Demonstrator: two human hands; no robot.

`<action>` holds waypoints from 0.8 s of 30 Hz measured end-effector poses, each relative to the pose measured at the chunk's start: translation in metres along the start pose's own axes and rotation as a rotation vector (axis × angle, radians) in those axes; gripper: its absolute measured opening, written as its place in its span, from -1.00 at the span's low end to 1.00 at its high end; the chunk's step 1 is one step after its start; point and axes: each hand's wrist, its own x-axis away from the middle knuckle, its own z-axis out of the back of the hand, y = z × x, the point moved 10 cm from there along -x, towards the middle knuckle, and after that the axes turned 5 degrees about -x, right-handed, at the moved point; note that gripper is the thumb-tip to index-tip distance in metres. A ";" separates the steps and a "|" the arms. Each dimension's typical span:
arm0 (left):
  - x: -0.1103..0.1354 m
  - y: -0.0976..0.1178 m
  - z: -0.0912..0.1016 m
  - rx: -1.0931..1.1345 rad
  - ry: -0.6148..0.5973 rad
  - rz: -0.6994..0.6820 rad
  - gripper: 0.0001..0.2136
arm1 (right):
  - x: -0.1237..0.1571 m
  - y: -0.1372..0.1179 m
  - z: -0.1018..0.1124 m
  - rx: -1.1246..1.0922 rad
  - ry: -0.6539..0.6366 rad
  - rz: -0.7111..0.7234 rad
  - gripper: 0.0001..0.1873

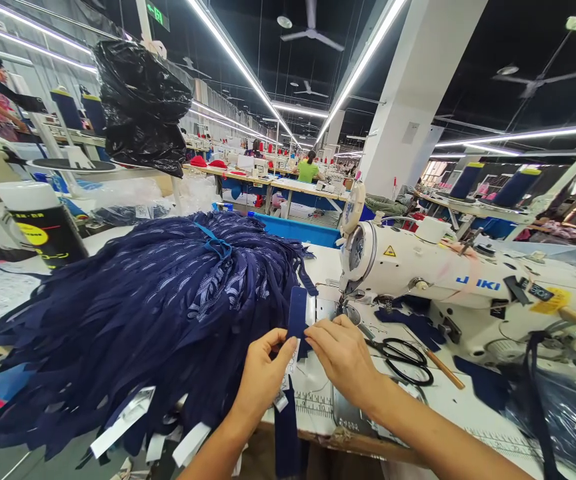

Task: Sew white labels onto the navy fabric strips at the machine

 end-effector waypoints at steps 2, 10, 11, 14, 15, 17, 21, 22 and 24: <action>0.001 0.006 0.001 -0.080 0.012 -0.040 -0.86 | -0.001 -0.004 -0.004 0.068 -0.022 0.027 -0.71; 0.003 0.013 0.003 -0.241 0.076 -0.118 -0.85 | -0.008 -0.008 -0.010 0.175 -0.058 0.095 -0.70; 0.003 0.010 0.002 -0.210 0.057 -0.100 -0.85 | -0.009 0.000 -0.006 0.157 -0.034 0.049 -0.72; 0.002 0.002 -0.001 -0.072 -0.010 -0.013 -0.83 | -0.005 0.036 0.004 0.084 0.031 -0.170 -0.79; 0.002 -0.002 -0.002 -0.019 -0.023 0.020 -0.82 | -0.002 0.046 0.004 0.051 0.031 -0.226 -0.81; 0.003 -0.007 -0.002 0.085 -0.031 0.084 -0.82 | 0.003 0.053 0.000 -0.027 -0.010 -0.261 -0.83; 0.003 -0.013 -0.004 0.220 -0.025 0.156 -0.80 | 0.007 0.036 -0.006 -0.171 -0.068 -0.200 -0.86; 0.003 -0.013 -0.004 0.231 -0.022 0.160 -0.80 | 0.006 0.031 -0.006 -0.197 -0.067 -0.187 -0.87; 0.004 -0.013 -0.004 0.231 -0.017 0.163 -0.80 | 0.004 0.022 -0.006 -0.230 -0.068 -0.169 -0.89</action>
